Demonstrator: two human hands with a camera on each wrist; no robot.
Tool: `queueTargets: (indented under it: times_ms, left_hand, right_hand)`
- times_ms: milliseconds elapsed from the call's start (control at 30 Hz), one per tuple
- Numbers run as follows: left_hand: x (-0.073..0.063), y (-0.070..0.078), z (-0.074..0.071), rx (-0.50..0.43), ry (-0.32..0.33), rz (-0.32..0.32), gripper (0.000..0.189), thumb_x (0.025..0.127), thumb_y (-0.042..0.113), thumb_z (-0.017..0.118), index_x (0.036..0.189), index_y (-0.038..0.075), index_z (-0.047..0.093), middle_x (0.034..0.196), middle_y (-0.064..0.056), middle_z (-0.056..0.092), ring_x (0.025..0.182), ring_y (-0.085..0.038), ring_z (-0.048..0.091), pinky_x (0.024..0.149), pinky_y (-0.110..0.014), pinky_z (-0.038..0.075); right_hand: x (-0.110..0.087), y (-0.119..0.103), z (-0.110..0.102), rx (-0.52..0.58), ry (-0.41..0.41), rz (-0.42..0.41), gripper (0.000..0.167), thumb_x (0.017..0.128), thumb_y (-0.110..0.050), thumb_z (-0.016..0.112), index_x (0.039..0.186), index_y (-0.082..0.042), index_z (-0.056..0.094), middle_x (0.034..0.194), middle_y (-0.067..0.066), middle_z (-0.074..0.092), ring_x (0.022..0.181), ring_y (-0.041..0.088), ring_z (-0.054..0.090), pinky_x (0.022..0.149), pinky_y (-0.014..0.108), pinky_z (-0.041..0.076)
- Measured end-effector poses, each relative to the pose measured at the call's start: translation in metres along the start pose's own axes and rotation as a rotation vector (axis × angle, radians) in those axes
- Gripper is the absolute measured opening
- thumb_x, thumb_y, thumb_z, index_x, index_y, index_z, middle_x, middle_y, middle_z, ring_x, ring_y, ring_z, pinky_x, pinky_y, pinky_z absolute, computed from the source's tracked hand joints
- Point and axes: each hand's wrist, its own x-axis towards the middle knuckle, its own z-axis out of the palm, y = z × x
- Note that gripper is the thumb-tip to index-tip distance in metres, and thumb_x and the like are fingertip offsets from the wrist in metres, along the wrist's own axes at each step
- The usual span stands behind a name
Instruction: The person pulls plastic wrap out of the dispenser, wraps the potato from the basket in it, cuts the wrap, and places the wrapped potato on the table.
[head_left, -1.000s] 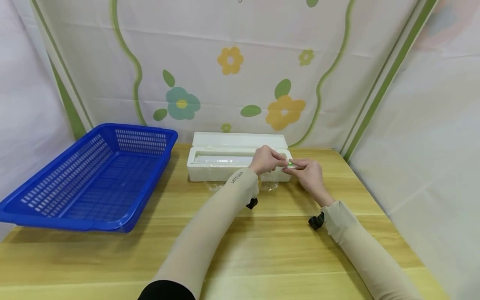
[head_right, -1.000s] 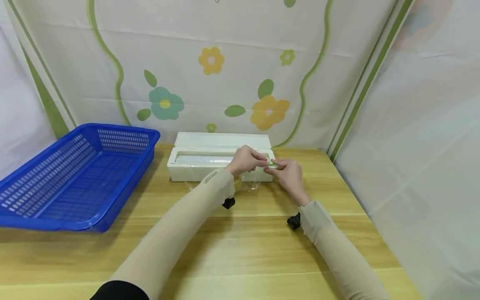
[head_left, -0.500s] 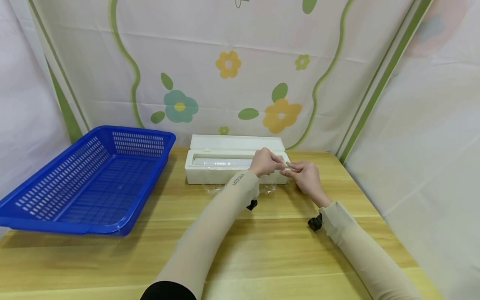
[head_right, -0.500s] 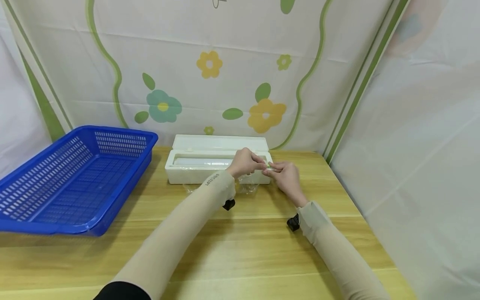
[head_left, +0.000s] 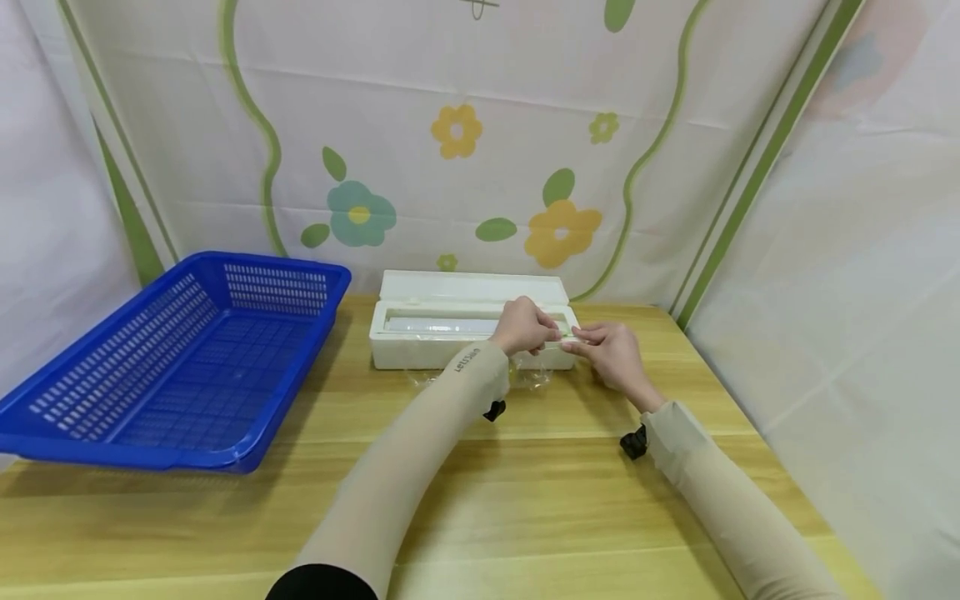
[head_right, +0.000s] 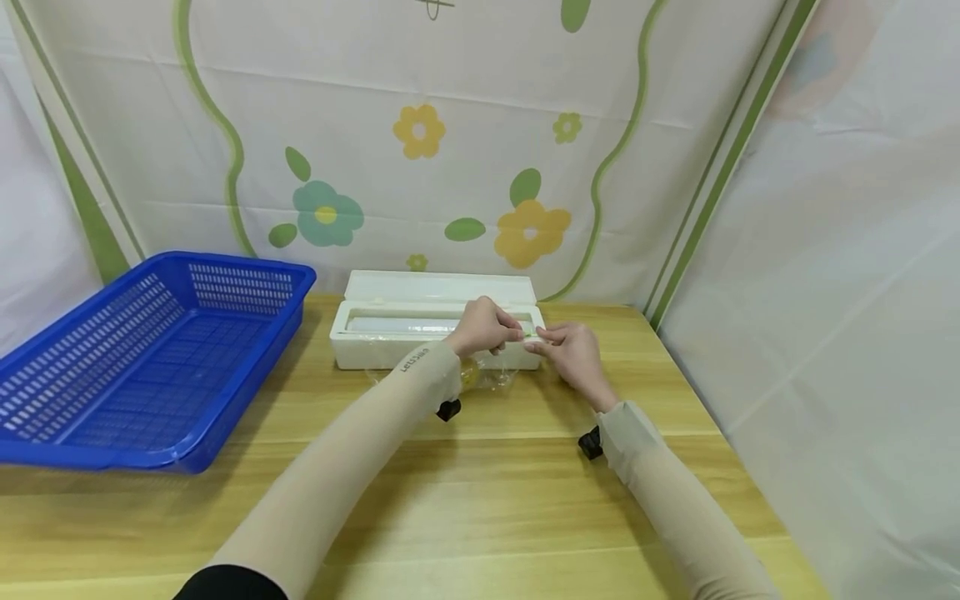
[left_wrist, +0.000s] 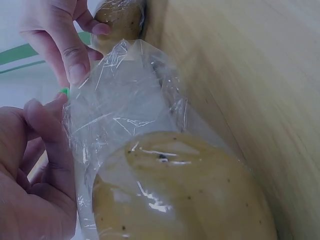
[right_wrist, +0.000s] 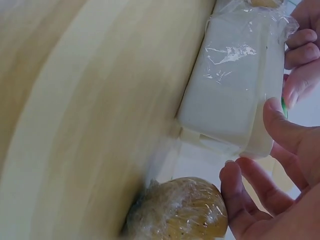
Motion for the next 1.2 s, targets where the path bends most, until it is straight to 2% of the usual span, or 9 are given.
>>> queueTargets:
  times_ms: [133, 300, 533, 733, 867, 1000, 1100, 1200]
  left_hand:
    - [-0.003, 0.001, -0.002, -0.012, -0.009, 0.016, 0.008, 0.088, 0.009, 0.076, 0.092, 0.002, 0.078, 0.077, -0.013, 0.072, 0.05, -0.015, 0.062, 0.053, -0.027, 0.055]
    - [-0.007, -0.002, -0.005, 0.03, 0.008, 0.045, 0.01, 0.089, 0.011, 0.075, 0.094, 0.002, 0.078, 0.08, -0.012, 0.073, 0.053, -0.017, 0.065, 0.052, -0.026, 0.054]
    - [-0.01, -0.006, -0.008, 0.11, 0.023, 0.08, 0.011, 0.09, 0.014, 0.074, 0.093, 0.006, 0.079, 0.079, -0.007, 0.073, 0.059, -0.021, 0.067, 0.051, -0.026, 0.053]
    - [-0.015, -0.007, -0.015, 0.16, 0.034, 0.087, 0.01, 0.089, 0.016, 0.076, 0.093, 0.008, 0.08, 0.08, -0.003, 0.074, 0.059, -0.017, 0.068, 0.053, -0.024, 0.052]
    - [-0.018, -0.007, -0.018, 0.17, 0.032, 0.08, 0.01, 0.089, 0.017, 0.075, 0.094, 0.009, 0.08, 0.083, -0.001, 0.074, 0.061, -0.017, 0.068, 0.054, -0.024, 0.051]
    - [-0.019, -0.008, -0.018, 0.176, 0.034, 0.079, 0.011, 0.089, 0.019, 0.075, 0.095, 0.011, 0.08, 0.086, 0.0, 0.074, 0.059, -0.015, 0.067, 0.054, -0.023, 0.05]
    - [-0.018, -0.009, -0.018, 0.172, 0.038, 0.083, 0.011, 0.089, 0.019, 0.076, 0.095, 0.011, 0.08, 0.086, 0.0, 0.074, 0.056, -0.013, 0.066, 0.053, -0.023, 0.05]
    - [-0.018, -0.009, -0.018, 0.18, 0.042, 0.096, 0.011, 0.088, 0.019, 0.077, 0.095, 0.011, 0.08, 0.085, 0.001, 0.074, 0.059, -0.011, 0.064, 0.058, -0.024, 0.051]
  right_hand:
    - [0.0, 0.001, 0.0, -0.019, 0.01, -0.009, 0.035, 0.078, -0.022, 0.085, 0.103, -0.001, 0.075, 0.105, 0.016, 0.071, 0.083, 0.027, 0.07, 0.064, 0.035, 0.056]
    - [0.001, 0.0, -0.001, -0.021, 0.017, -0.012, 0.033, 0.077, -0.022, 0.086, 0.102, -0.002, 0.075, 0.103, 0.015, 0.071, 0.075, 0.023, 0.067, 0.057, 0.028, 0.051]
    - [0.001, 0.002, -0.003, -0.014, -0.003, 0.006, 0.035, 0.077, -0.025, 0.085, 0.104, -0.004, 0.075, 0.104, 0.014, 0.071, 0.053, 0.018, 0.05, 0.046, 0.026, 0.041]
    - [0.0, 0.004, -0.003, -0.012, 0.001, 0.01, 0.036, 0.076, -0.028, 0.086, 0.103, -0.006, 0.076, 0.103, 0.013, 0.072, 0.047, 0.013, 0.042, 0.042, 0.026, 0.037]
    - [0.0, 0.004, -0.003, -0.011, 0.011, 0.017, 0.037, 0.075, -0.03, 0.086, 0.103, -0.007, 0.077, 0.102, 0.012, 0.071, 0.043, 0.01, 0.031, 0.04, 0.025, 0.032]
    - [-0.001, 0.004, -0.003, 0.033, 0.004, 0.103, 0.04, 0.074, -0.036, 0.087, 0.103, -0.01, 0.077, 0.09, 0.011, 0.073, 0.039, 0.013, 0.037, 0.039, 0.025, 0.036]
    - [0.0, 0.005, -0.004, 0.014, 0.005, 0.137, 0.041, 0.073, -0.04, 0.087, 0.102, -0.013, 0.078, 0.088, 0.008, 0.073, 0.054, 0.016, 0.061, 0.051, 0.029, 0.05]
    - [0.001, 0.006, -0.006, -0.025, 0.006, 0.137, 0.041, 0.071, -0.042, 0.087, 0.1, -0.014, 0.078, 0.093, 0.006, 0.073, 0.08, 0.021, 0.069, 0.072, 0.037, 0.055]
